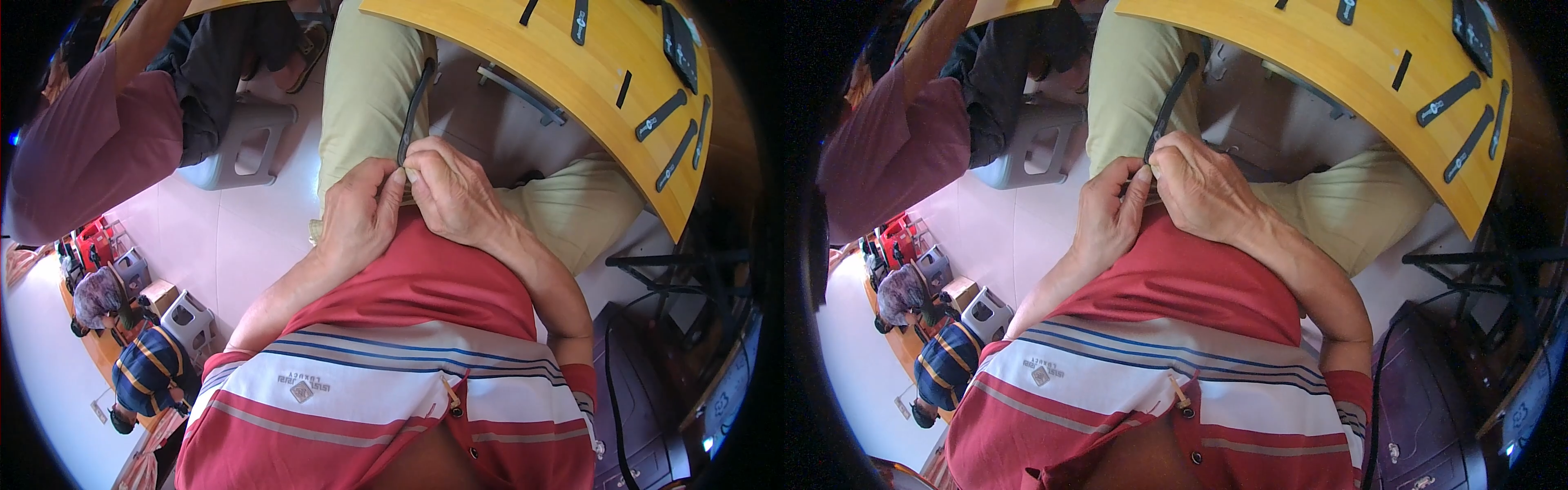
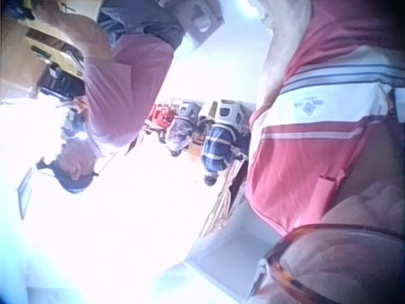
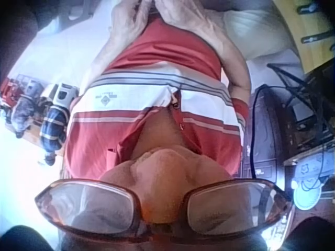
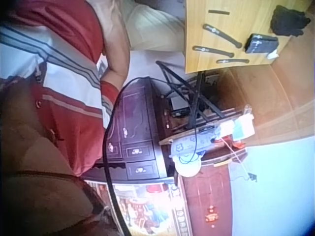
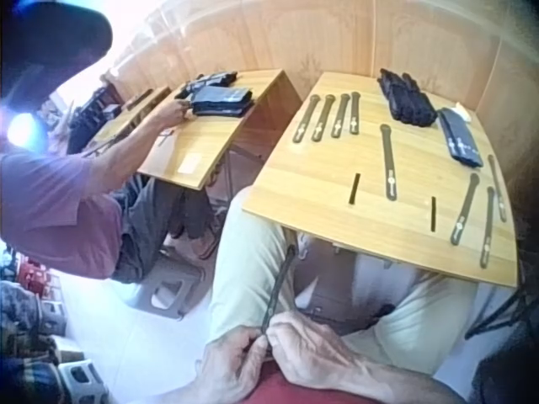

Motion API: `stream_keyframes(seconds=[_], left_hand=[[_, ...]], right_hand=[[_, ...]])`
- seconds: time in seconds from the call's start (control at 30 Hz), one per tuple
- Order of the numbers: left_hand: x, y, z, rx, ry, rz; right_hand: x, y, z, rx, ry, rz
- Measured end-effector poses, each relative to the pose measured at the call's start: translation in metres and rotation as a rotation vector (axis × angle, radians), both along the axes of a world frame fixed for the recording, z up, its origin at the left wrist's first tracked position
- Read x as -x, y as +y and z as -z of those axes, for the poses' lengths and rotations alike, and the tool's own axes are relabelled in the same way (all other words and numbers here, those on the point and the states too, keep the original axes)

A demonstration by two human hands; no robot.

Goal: Inspecting and stacking flexible black straps at a workspace.

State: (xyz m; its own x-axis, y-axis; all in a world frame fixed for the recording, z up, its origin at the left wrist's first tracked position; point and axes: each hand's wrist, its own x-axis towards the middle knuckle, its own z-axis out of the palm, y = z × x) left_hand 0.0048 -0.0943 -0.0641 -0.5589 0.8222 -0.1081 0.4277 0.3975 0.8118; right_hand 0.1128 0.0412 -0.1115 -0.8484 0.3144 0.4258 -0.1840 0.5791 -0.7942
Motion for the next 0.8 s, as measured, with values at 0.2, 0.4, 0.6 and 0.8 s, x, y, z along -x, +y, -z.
stream_keyframes(seconds=[0.2, 0.4, 0.6, 0.8], left_hand=[[-0.001, 0.001, 0.004, -0.011, 0.041, 0.021], [0.003, 0.0, 0.004, -0.043, 0.073, 0.077], [0.007, 0.001, 0.006, -0.112, -0.002, 0.134], [0.01, 0.005, 0.002, -0.126, -0.055, 0.17]], right_hand=[[0.0, 0.001, 0.002, -0.002, -0.004, 0.001], [0.0, 0.0, 0.004, 0.165, -0.015, -0.019], [-0.005, 0.006, 0.007, 0.501, -0.075, -0.082], [-0.004, 0.005, 0.005, 0.596, -0.06, -0.042]])
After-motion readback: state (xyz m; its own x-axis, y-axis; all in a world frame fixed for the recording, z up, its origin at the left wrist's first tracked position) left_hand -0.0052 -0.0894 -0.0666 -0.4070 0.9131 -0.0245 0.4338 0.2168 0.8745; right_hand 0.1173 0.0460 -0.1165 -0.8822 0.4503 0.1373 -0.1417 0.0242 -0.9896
